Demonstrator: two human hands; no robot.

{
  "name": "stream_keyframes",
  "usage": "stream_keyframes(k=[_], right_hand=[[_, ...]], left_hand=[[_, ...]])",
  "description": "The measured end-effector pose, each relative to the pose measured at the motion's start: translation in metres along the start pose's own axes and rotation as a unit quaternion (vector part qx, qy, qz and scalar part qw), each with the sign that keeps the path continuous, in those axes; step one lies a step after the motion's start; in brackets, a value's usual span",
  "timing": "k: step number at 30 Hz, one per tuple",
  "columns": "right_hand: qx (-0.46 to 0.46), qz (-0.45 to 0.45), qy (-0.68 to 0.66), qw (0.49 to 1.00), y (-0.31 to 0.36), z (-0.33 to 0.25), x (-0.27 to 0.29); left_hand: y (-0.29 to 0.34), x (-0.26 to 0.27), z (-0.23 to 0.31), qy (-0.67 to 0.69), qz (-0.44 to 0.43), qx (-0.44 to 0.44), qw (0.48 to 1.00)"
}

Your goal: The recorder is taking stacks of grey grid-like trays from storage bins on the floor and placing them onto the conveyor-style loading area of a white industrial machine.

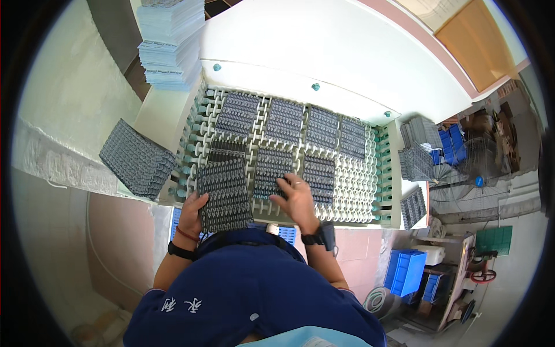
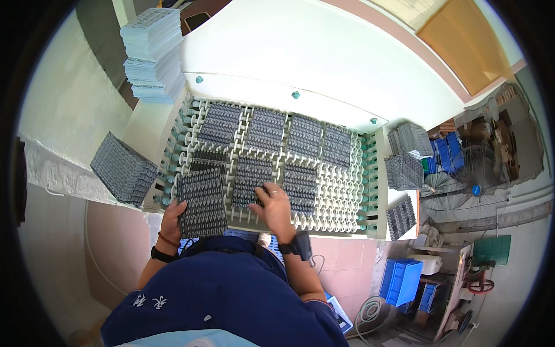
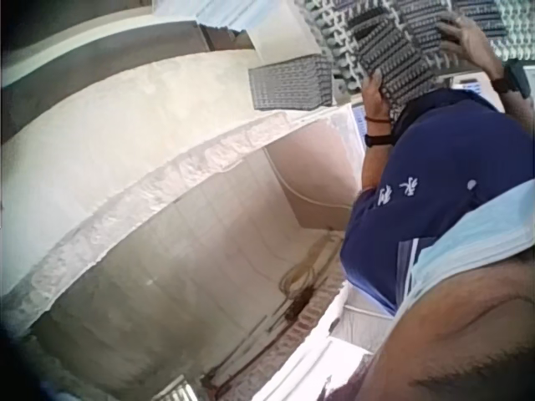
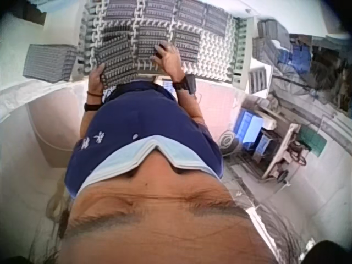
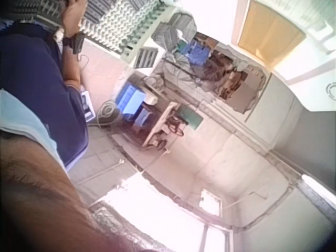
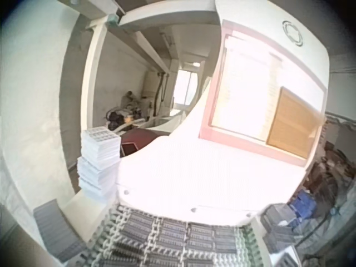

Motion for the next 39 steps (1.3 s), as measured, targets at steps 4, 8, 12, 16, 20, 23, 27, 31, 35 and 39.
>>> stream_keyframes(k=[4, 8, 12, 16, 20, 23, 27, 31, 35, 39], right_hand=[[0.022, -0.027, 0.065, 0.997, -0.001, -0.010, -0.016], [-0.042, -0.023, -0.033, 0.998, -0.003, -0.012, -0.008], [-0.208, -0.157, -0.361, 0.895, 0.009, -0.032, -0.016], [-0.319, -0.195, -0.484, 0.791, 0.023, -0.029, -0.033], [-0.384, -0.037, -0.404, 0.830, 0.029, 0.040, 0.015], [-0.409, 0.094, -0.216, 0.882, 0.045, 0.115, 0.080], [-0.423, 0.168, -0.113, 0.884, 0.083, 0.215, 0.120], [-0.271, 0.191, 0.173, 0.928, 0.080, 0.220, 0.120], [-0.245, 0.221, 0.153, 0.932, 0.045, 0.151, 0.090], [-0.123, 0.120, 0.001, 0.985, 0.011, 0.068, 0.032]], left_hand=[[0.001, -0.003, -0.001, -0.011, 0.008, -0.007, 1.000], [0.001, -0.008, 0.001, -0.028, 0.007, -0.020, 0.999], [-0.003, -0.015, -0.002, -0.032, 0.006, -0.004, 0.999], [-0.011, -0.017, -0.007, -0.033, 0.002, -0.008, 0.999], [-0.005, -0.017, -0.002, -0.004, -0.015, -0.003, 1.000], [0.000, -0.008, 0.000, 0.036, -0.009, -0.002, 0.999], [-0.001, 0.002, 0.002, 0.039, -0.034, 0.000, 0.999], [0.000, -0.003, 0.000, 0.016, -0.026, -0.002, 1.000], [0.004, 0.001, 0.000, -0.002, -0.002, -0.020, 1.000], [0.008, 0.001, 0.003, -0.002, 0.001, -0.031, 1.000]])
Point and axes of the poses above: each hand's wrist, its own y-axis away from the middle knuckle, its own x-axis out of the back of the hand, z = x × y, the point moved 5 cm from there along -y, towards the middle knuckle, and after that the axes turned 3 degrees about z, right-handed, at the moved point
